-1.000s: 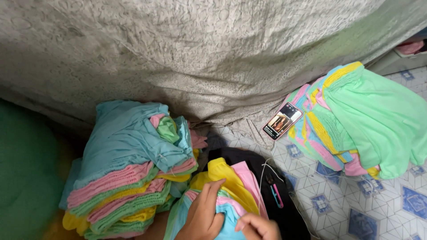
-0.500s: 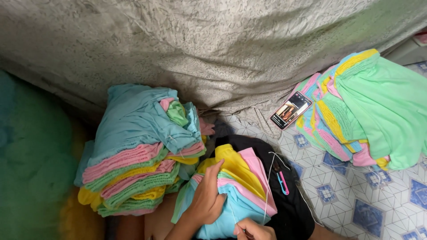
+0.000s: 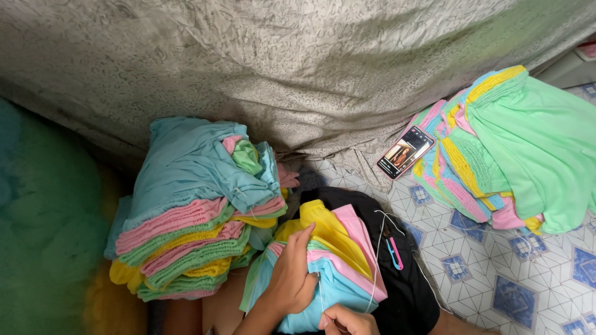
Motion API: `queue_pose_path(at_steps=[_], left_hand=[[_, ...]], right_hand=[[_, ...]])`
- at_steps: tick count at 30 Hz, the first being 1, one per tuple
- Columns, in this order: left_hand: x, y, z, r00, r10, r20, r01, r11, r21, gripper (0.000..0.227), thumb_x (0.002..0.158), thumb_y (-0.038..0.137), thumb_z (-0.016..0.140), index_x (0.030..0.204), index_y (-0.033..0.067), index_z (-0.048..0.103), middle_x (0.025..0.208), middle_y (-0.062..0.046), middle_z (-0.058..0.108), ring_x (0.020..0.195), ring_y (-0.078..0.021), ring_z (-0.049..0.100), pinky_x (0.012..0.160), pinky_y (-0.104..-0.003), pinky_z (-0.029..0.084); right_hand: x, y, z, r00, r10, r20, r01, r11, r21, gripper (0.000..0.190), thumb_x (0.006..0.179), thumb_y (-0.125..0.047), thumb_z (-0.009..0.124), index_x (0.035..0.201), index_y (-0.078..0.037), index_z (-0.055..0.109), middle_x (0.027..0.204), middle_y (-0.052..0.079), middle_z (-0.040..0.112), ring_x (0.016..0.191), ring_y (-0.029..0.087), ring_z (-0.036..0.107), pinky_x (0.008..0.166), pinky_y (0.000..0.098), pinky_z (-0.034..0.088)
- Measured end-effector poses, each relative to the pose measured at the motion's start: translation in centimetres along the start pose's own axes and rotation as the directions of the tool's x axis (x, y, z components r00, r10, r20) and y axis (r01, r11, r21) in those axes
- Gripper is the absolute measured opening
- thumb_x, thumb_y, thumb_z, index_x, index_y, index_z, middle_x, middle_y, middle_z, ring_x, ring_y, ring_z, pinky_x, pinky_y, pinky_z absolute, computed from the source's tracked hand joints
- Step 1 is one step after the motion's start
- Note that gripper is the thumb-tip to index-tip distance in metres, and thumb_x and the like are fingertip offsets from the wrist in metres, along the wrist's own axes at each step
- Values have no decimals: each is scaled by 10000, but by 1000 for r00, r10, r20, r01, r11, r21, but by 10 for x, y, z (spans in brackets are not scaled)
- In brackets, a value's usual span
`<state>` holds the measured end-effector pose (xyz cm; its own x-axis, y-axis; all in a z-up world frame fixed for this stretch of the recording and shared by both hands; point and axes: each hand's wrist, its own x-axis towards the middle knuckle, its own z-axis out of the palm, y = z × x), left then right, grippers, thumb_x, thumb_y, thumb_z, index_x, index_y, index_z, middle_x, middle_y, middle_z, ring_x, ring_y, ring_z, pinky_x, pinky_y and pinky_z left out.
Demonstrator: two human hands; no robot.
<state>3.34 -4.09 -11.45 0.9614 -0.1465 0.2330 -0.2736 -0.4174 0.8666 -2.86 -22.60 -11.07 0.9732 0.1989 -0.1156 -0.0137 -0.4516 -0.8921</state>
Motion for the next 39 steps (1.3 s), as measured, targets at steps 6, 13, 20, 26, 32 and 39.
queue_pose_path(at_steps=[6, 13, 20, 26, 32, 39], left_hand=[[0, 3, 2, 999, 39, 4, -39, 998, 41, 776, 809, 145, 444, 1544, -53, 297, 1385, -258, 444, 1197, -429, 528, 966, -535, 476], [-7, 3, 1, 991, 105, 87, -107, 994, 14, 761, 820, 102, 425, 1538, -90, 265, 1415, -318, 415, 1248, -482, 474, 1026, -553, 441], [-16, -9, 4, 979, 153, 136, -162, 985, 55, 799, 820, 124, 460, 1562, -79, 240, 1473, -352, 383, 1400, -525, 382, 1145, -604, 363], [-12, -9, 1, 975, 181, 127, -188, 981, 42, 764, 844, 92, 437, 1561, -81, 238, 1476, -344, 393, 1375, -506, 402, 1118, -596, 394], [-10, -6, -2, 977, 167, 132, -172, 985, 26, 758, 841, 119, 430, 1552, -80, 260, 1447, -318, 406, 1337, -486, 442, 1082, -575, 435], [-8, 2, -4, 977, 152, 152, -156, 988, 12, 738, 873, 139, 425, 1559, -73, 254, 1464, -314, 400, 1374, -485, 416, 1118, -576, 395]], right_hand=[[1, 9, 6, 999, 13, -33, -13, 1000, -3, 201, 785, -74, 743, 622, -190, 757, 460, -74, 427, 418, 65, 335, 431, 216, 334], [10, 6, 2, 999, -30, -13, 30, 999, 42, 179, 869, -203, 695, 730, -165, 802, 508, -56, 459, 463, 78, 368, 463, 235, 348], [28, -13, -11, 992, -115, 48, 108, 986, 130, 256, 951, -241, 638, 757, -110, 741, 619, -64, 596, 540, 67, 444, 519, 226, 385], [24, -13, -14, 995, -86, -56, 89, 995, 47, 112, 833, -170, 805, 733, -128, 832, 514, -82, 377, 467, 50, 331, 433, 219, 320], [20, -34, -11, 896, -364, -255, 314, 924, -218, 94, 803, -142, 775, 863, -190, 829, 596, -101, 662, 498, 19, 544, 528, 143, 543], [34, -39, -14, 770, -588, -248, 496, 796, -347, 83, 862, -97, 725, 918, -121, 782, 760, -57, 757, 602, 62, 679, 622, 201, 600]])
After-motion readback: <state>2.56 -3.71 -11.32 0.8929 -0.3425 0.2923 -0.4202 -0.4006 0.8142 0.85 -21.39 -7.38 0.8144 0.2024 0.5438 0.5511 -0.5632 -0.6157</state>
